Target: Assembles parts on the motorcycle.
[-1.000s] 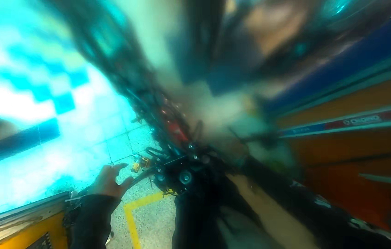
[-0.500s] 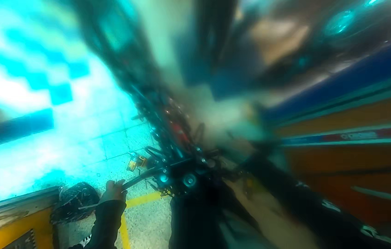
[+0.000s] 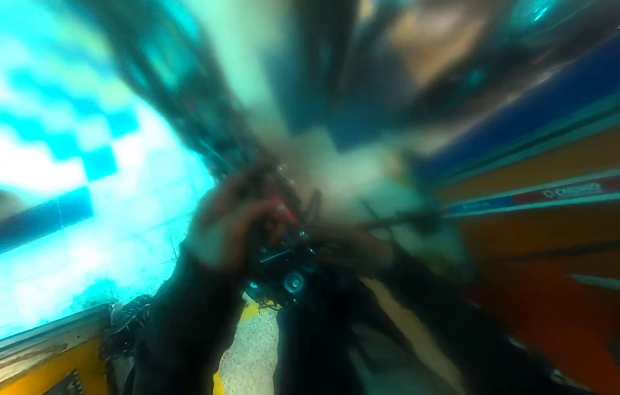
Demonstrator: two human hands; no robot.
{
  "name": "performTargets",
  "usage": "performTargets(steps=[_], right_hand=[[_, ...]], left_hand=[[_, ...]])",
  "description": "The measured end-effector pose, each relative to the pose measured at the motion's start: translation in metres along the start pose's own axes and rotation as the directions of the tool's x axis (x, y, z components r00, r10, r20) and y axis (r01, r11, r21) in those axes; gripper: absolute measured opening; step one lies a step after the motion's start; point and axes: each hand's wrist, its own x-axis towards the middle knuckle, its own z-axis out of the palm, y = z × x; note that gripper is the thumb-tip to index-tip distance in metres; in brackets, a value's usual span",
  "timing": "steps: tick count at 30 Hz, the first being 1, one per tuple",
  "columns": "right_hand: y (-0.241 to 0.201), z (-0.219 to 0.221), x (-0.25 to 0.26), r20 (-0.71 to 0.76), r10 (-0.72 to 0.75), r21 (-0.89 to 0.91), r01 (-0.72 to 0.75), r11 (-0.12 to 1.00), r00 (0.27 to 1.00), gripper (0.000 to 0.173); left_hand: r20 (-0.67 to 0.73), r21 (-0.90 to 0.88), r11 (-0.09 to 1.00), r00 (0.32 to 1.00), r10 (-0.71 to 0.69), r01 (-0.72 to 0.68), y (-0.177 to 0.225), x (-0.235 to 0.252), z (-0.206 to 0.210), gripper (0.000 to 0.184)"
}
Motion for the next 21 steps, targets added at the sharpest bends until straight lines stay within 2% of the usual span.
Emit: performTargets(steps=[4, 11, 14, 18, 20, 21], right_hand=[[0.008, -0.002, 0.008, 0.005, 0.023, -0.063, -0.022, 0.998, 1.000, 0.020], [0.013, -0.003, 0.010, 0.020, 0.019, -0.064, -0.018, 0.998, 1.000, 0.016], [0.013, 0.001, 0.010, -0.023, -0.018, -0.059, 0.016, 0.998, 1.000, 0.016], [0.013, 0.002, 0.013, -0.039, 0.008, -0.081, -0.011, 0.997, 0.999, 0.013], [0.012, 0.002, 0.013, -0.047, 0.012, -0.099, -0.017, 0.995, 0.999, 0.014], [0.012, 0.002, 0.013, -0.040, 0.015, -0.101, -0.019, 0.995, 0.999, 0.014]], left_hand=[[0.010, 0.061, 0.993, 0.995, -0.100, 0.099, -0.003, 0.030, 0.024, 0.049], [0.009, 0.051, 0.986, 0.987, -0.162, 0.162, -0.005, 0.041, 0.027, 0.044], [0.030, 0.080, 0.989, 0.991, -0.128, 0.125, -0.002, 0.040, 0.028, 0.044], [0.019, 0.112, 0.990, 0.996, -0.083, 0.080, -0.003, 0.041, 0.030, 0.042], [0.017, 0.207, 0.978, 0.999, -0.046, 0.042, -0.005, 0.043, 0.028, 0.040], [0.041, 0.305, 0.952, 0.999, 0.009, -0.021, -0.008, 0.042, 0.025, 0.040]])
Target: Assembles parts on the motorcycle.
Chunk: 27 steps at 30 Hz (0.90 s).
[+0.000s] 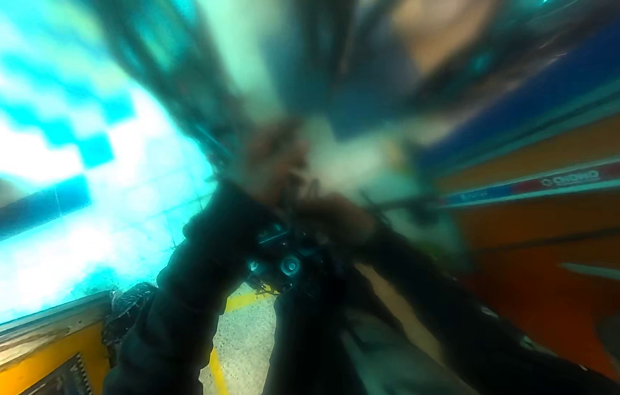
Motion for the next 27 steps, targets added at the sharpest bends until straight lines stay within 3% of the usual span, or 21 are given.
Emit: performTargets(steps=[2, 5, 8, 11, 12, 15, 17, 20, 23, 25, 27], right_hand=[[0.002, -0.002, -0.001, 0.035, -0.019, 0.019, 0.019, 1.000, 0.999, 0.013], [0.007, -0.010, -0.004, 0.066, -0.044, 0.089, 0.038, 0.995, 0.997, 0.016], [0.002, -0.013, -0.004, 0.114, -0.027, 0.082, 0.018, 0.996, 0.993, 0.017], [-0.012, -0.004, 0.001, 0.062, -0.014, 0.073, 0.009, 0.997, 0.998, 0.015], [-0.019, 0.002, 0.003, 0.016, 0.014, 0.087, -0.015, 0.996, 1.000, 0.021], [-0.036, 0.010, 0.013, -0.151, 0.099, 0.043, -0.093, 0.995, 0.984, 0.024], [-0.035, 0.008, 0.015, -0.196, 0.068, -0.030, -0.075, 0.997, 0.978, 0.023], [-0.017, 0.010, 0.012, -0.183, 0.015, -0.113, -0.036, 0.993, 0.983, 0.023], [0.023, 0.027, 0.000, -0.191, -0.071, -0.094, 0.054, 0.994, 0.979, 0.025], [0.023, 0.024, 0.000, -0.135, -0.104, -0.134, 0.086, 0.987, 0.985, 0.025], [0.009, 0.013, 0.005, -0.102, -0.081, -0.111, 0.069, 0.991, 0.991, 0.018]], left_hand=[[0.064, 0.288, 0.925, 0.968, 0.241, -0.249, -0.013, -0.003, -0.012, 0.046], [0.310, 0.567, 0.585, 0.809, 0.500, -0.579, -0.021, -0.009, -0.041, 0.054], [0.424, 0.734, 0.291, 0.749, 0.509, -0.614, -0.014, -0.025, -0.059, 0.058], [0.438, 0.800, 0.118, 0.708, 0.553, -0.588, -0.002, -0.032, -0.060, 0.050], [0.415, 0.838, 0.083, 0.728, 0.546, -0.540, 0.000, -0.033, -0.053, 0.045], [0.162, 0.964, 0.118, 0.877, 0.452, -0.239, 0.009, -0.048, -0.017, 0.051], [0.030, 0.978, 0.183, 0.934, 0.356, -0.102, 0.028, -0.068, 0.002, 0.070], [0.139, 0.903, 0.327, 0.910, 0.391, -0.278, 0.041, -0.087, 0.008, 0.065], [0.385, 0.732, 0.427, 0.839, 0.384, -0.531, 0.048, -0.063, 0.008, 0.053], [0.438, 0.775, 0.306, 0.818, 0.372, -0.554, 0.048, -0.032, 0.003, 0.055], [0.369, 0.901, 0.152, 0.901, 0.228, -0.408, 0.053, -0.010, -0.009, 0.064]])
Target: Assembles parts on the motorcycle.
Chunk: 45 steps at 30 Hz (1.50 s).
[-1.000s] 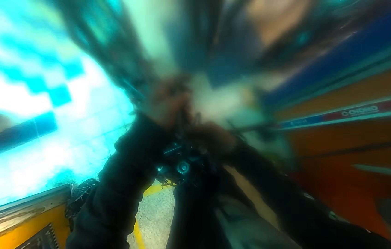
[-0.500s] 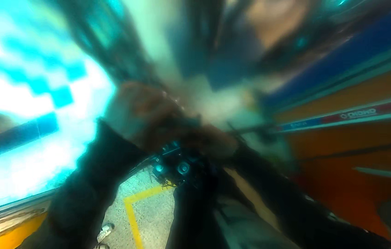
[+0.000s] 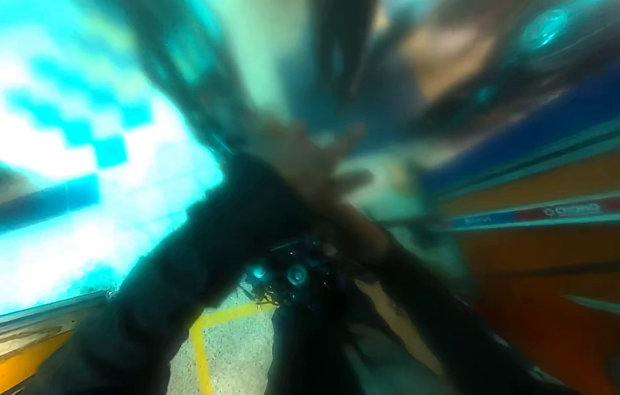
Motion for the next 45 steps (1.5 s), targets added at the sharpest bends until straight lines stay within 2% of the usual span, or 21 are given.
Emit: performTargets(steps=[2, 3, 4, 5, 6, 7, 9, 11, 13, 16, 18, 21, 23, 26, 28, 33, 36, 39, 41, 43, 45], right_hand=[[-0.024, -0.016, 0.006, 0.055, 0.125, 0.065, -0.129, 0.990, 0.991, 0.022], [-0.030, -0.021, 0.009, 0.076, 0.171, 0.078, -0.177, 0.981, 0.982, 0.023], [-0.031, -0.024, 0.011, 0.083, 0.174, 0.087, -0.181, 0.980, 0.981, 0.024], [-0.031, -0.024, 0.010, 0.074, 0.157, 0.105, -0.164, 0.981, 0.985, 0.023], [-0.030, -0.020, 0.008, 0.066, 0.141, 0.105, -0.147, 0.984, 0.988, 0.020], [-0.030, -0.018, 0.006, 0.097, 0.174, 0.074, -0.182, 0.980, 0.980, 0.015], [-0.042, -0.018, 0.010, 0.210, 0.349, -0.062, -0.344, 0.937, 0.913, 0.010], [-0.040, -0.019, 0.013, 0.214, 0.234, -0.008, -0.238, 0.971, 0.948, 0.019], [-0.047, -0.024, 0.017, 0.194, 0.111, 0.083, -0.128, 0.988, 0.975, 0.031], [-0.047, -0.027, 0.010, 0.161, 0.116, -0.001, -0.117, 0.993, 0.980, 0.034], [-0.030, -0.023, -0.006, 0.152, 0.253, -0.170, -0.227, 0.959, 0.955, 0.037], [-0.004, -0.008, -0.024, 0.163, 0.447, -0.309, -0.384, 0.870, 0.880, 0.025], [0.003, -0.002, -0.033, 0.160, 0.455, -0.309, -0.393, 0.866, 0.876, 0.020], [0.003, 0.001, -0.035, 0.145, 0.414, -0.301, -0.358, 0.884, 0.899, 0.016], [-0.003, 0.002, -0.033, 0.135, 0.447, -0.299, -0.394, 0.869, 0.884, 0.016], [-0.001, 0.007, -0.035, 0.049, 0.472, -0.126, -0.463, 0.877, 0.880, 0.018], [0.001, 0.008, -0.038, 0.008, 0.453, -0.088, -0.451, 0.888, 0.891, 0.016], [0.000, 0.007, -0.039, -0.078, 0.514, 0.098, -0.506, 0.857, 0.854, 0.016], [0.000, 0.004, -0.038, -0.123, 0.603, 0.255, -0.562, 0.787, 0.789, 0.018], [0.003, -0.001, -0.036, -0.174, 0.618, 0.299, -0.557, 0.775, 0.767, 0.019], [0.005, -0.007, -0.035, -0.187, 0.588, 0.256, -0.539, 0.802, 0.787, 0.022]], left_hand=[[0.109, 0.072, 0.993, 0.989, -0.100, 0.092, -0.015, -0.005, -0.014, 0.069], [0.100, 0.009, 0.998, 0.993, -0.057, 0.056, -0.021, -0.014, -0.021, 0.066], [0.068, -0.150, 0.988, 0.997, 0.036, -0.025, -0.026, -0.022, -0.026, 0.063], [0.047, -0.381, 0.918, 0.990, 0.136, -0.108, -0.026, -0.027, -0.029, 0.058], [0.029, -0.587, 0.793, 0.975, 0.220, -0.162, -0.021, -0.027, -0.031, 0.055], [-0.018, -0.686, 0.700, 0.967, 0.256, -0.198, -0.017, -0.024, -0.029, 0.053], [-0.189, -0.634, 0.719, 0.959, 0.212, -0.284, -0.025, -0.014, -0.020, 0.049], [-0.311, -0.571, 0.753, 0.935, 0.172, -0.328, -0.048, -0.017, -0.012, 0.056], [-0.264, -0.596, 0.726, 0.938, 0.227, -0.343, -0.062, -0.029, 0.007, 0.065], [-0.219, -0.664, 0.680, 0.950, 0.222, -0.312, -0.042, -0.033, 0.051, 0.041], [-0.274, -0.727, 0.640, 0.960, 0.064, -0.250, -0.025, -0.037, 0.069, 0.036], [-0.410, -0.789, 0.557, 0.897, -0.166, -0.258, -0.019, -0.047, 0.088, 0.031], [-0.483, -0.758, 0.574, 0.858, -0.176, -0.309, -0.019, -0.048, 0.087, 0.030], [-0.527, -0.680, 0.651, 0.842, -0.116, -0.337, -0.021, -0.048, 0.065, 0.026], [-0.544, -0.670, 0.665, 0.828, -0.137, -0.330, -0.026, -0.044, 0.064, 0.027], [-0.390, -0.757, 0.635, 0.885, -0.254, -0.151, -0.023, -0.037, 0.087, 0.029], [-0.347, -0.806, 0.576, 0.897, -0.274, -0.136, -0.024, -0.038, 0.092, 0.032], [-0.323, -0.823, 0.554, 0.908, -0.267, -0.130, -0.025, -0.038, 0.090, 0.031], [-0.332, -0.810, 0.566, 0.917, -0.223, -0.156, -0.028, -0.038, 0.092, 0.029], [-0.332, -0.776, 0.598, 0.936, -0.117, -0.200, -0.040, -0.037, 0.093, 0.027], [-0.339, -0.622, 0.746, 0.941, 0.018, -0.239, -0.053, -0.035, 0.092, 0.039]])
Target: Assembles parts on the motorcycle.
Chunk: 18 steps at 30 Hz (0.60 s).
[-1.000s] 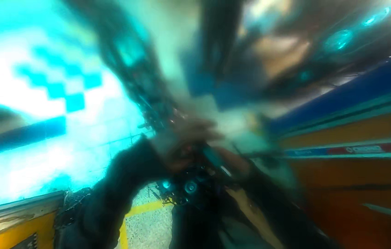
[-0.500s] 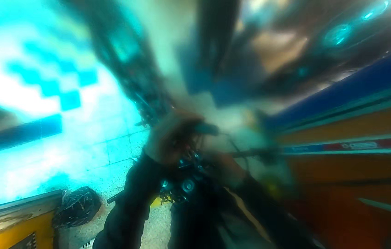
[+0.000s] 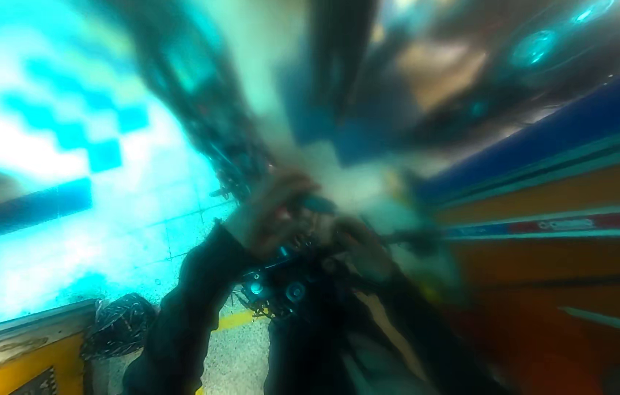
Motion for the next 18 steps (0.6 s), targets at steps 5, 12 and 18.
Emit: performTargets(steps=[5, 12, 18], right_hand=[[-0.005, 0.001, 0.010, 0.229, -0.120, -0.129, 0.153, 0.980, 0.966, 0.046], [-0.045, 0.031, 0.051, 0.331, -0.285, -0.279, 0.382, 0.881, 0.900, 0.023], [-0.037, 0.022, 0.058, 0.461, -0.220, -0.282, 0.377, 0.882, 0.860, 0.031]], left_hand=[[-0.189, 0.640, 0.723, 0.966, -0.179, 0.259, 0.044, 0.015, -0.002, 0.038], [0.045, 0.710, 0.557, 0.762, -0.646, 0.430, 0.075, 0.078, -0.013, 0.041], [0.331, 0.199, 0.967, 0.939, 0.090, -0.162, -0.038, 0.070, -0.049, 0.039]])
